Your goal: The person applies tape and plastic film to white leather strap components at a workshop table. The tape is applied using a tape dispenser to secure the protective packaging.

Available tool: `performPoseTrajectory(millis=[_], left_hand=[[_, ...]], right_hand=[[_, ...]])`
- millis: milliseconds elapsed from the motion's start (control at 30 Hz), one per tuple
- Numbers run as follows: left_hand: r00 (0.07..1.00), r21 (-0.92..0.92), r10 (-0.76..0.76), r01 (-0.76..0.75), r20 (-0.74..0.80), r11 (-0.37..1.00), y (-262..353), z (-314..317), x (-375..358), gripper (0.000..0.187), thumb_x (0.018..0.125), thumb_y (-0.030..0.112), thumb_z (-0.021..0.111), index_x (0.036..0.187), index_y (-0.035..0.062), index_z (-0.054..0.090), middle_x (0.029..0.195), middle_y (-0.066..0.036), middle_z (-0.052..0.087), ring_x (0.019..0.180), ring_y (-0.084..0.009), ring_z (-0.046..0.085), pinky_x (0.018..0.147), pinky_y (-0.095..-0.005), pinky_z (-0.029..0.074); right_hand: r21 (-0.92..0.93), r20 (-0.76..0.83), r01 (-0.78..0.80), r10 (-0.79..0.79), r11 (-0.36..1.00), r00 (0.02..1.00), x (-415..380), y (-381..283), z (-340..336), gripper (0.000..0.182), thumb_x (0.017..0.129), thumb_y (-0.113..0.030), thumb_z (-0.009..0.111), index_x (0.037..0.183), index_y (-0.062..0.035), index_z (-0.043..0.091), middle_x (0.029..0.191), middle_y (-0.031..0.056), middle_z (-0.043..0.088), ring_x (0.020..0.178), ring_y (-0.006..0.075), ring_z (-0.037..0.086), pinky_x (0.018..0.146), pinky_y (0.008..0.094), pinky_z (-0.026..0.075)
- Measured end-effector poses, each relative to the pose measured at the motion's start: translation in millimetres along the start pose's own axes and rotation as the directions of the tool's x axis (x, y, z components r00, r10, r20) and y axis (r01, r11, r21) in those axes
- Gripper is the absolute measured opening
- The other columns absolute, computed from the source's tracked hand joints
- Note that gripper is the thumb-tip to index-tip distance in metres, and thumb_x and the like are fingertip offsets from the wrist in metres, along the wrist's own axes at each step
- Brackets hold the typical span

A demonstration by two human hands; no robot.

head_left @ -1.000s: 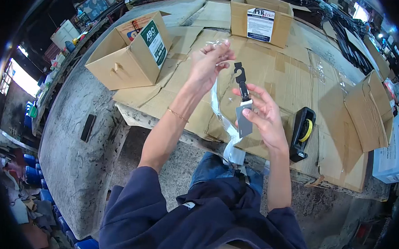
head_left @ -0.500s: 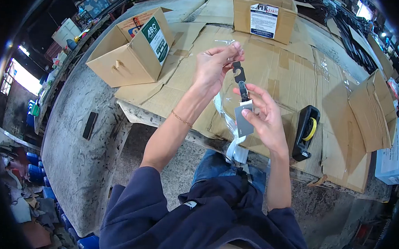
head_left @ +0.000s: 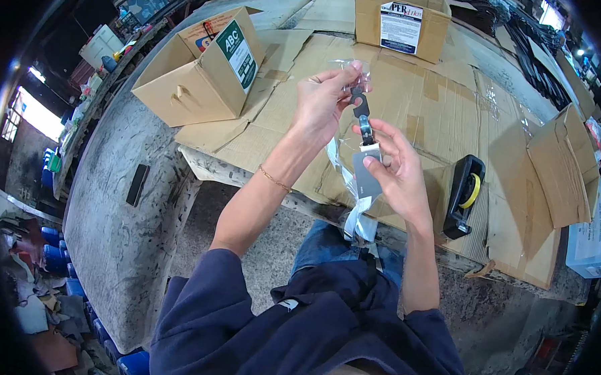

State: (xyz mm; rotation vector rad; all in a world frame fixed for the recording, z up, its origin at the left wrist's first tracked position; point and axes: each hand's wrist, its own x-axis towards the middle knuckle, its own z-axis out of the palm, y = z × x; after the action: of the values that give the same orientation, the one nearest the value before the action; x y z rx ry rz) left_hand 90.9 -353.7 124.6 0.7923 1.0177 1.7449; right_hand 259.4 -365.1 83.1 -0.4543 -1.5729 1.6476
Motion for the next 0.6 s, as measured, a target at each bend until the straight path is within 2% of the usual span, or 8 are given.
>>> performPoseTrajectory(millis=[133, 200, 300, 400, 467, 600], left_hand=[[0.999, 0.015, 0.002, -0.003, 0.035, 1.000, -1, -2, -3, 0.022, 0.090, 0.019, 0.064, 0.097, -0.0017, 0.065, 0.093, -0.012, 0.068, 0.084, -0.0170, 0.065, 0.068, -0.0264, 0.049], [0.998, -0.001, 0.012, -0.012, 0.057, 1.000, -4, -5, -4, 0.022, 0.090, 0.020, 0.063, 0.096, -0.0011, 0.066, 0.093, -0.012, 0.068, 0.085, -0.0170, 0.065, 0.070, -0.0262, 0.049], [0.989, 0.057, -0.035, 0.027, 0.144, 0.998, -7, -12, -6, 0.022, 0.092, 0.021, 0.060, 0.097, 0.0003, 0.066, 0.091, -0.012, 0.069, 0.085, -0.0174, 0.066, 0.073, -0.0267, 0.048], [0.989, 0.118, -0.039, 0.022, 0.142, 0.993, -7, -17, -7, 0.024, 0.090, 0.023, 0.064, 0.094, -0.0007, 0.068, 0.086, -0.009, 0.069, 0.077, -0.0120, 0.064, 0.066, -0.0244, 0.049], [0.985, 0.259, -0.062, 0.019, 0.161, 0.966, -4, -22, -4, 0.023, 0.091, 0.022, 0.061, 0.094, -0.0002, 0.068, 0.087, -0.009, 0.069, 0.076, -0.0118, 0.064, 0.068, -0.0241, 0.048], [0.971, 0.179, -0.161, 0.129, 0.175, 0.975, 10, -26, -6, 0.022, 0.092, 0.022, 0.059, 0.094, 0.0008, 0.066, 0.088, -0.011, 0.069, 0.082, -0.0144, 0.064, 0.071, -0.0273, 0.048]], right_hand=[[0.000, -0.013, -0.012, 0.012, 1.000, 1.000, 2, -1, 0, 0.050, 0.085, 0.013, 0.049, 0.133, 0.0006, 0.039, 0.123, 0.0136, 0.059, 0.089, 0.0123, 0.063, 0.074, 0.0246, 0.052], [0.021, -0.023, -0.015, 0.015, 1.000, 1.000, 2, -1, -1, 0.051, 0.083, 0.012, 0.051, 0.132, 0.0008, 0.041, 0.126, 0.0151, 0.056, 0.089, 0.0103, 0.060, 0.072, 0.0256, 0.055], [0.054, -0.047, -0.011, 0.013, 0.998, 0.999, 2, 4, -2, 0.051, 0.084, 0.013, 0.051, 0.132, 0.0015, 0.042, 0.125, 0.0147, 0.054, 0.085, 0.0100, 0.061, 0.071, 0.0252, 0.056], [0.004, -0.079, -0.021, 0.021, 1.000, 0.997, 0, 10, -3, 0.052, 0.085, 0.013, 0.051, 0.134, -0.0014, 0.043, 0.124, 0.0137, 0.051, 0.083, 0.0129, 0.064, 0.066, 0.0230, 0.052], [0.008, -0.073, -0.038, 0.038, 0.999, 0.997, -2, 8, -1, 0.052, 0.085, 0.013, 0.051, 0.134, -0.0021, 0.043, 0.121, 0.0125, 0.051, 0.082, 0.0124, 0.064, 0.065, 0.0227, 0.052], [-0.008, -0.049, -0.055, 0.054, 0.998, 0.997, -4, 16, -2, 0.053, 0.085, 0.013, 0.052, 0.134, -0.0032, 0.044, 0.114, 0.0100, 0.050, 0.079, 0.0115, 0.064, 0.064, 0.0219, 0.050]])
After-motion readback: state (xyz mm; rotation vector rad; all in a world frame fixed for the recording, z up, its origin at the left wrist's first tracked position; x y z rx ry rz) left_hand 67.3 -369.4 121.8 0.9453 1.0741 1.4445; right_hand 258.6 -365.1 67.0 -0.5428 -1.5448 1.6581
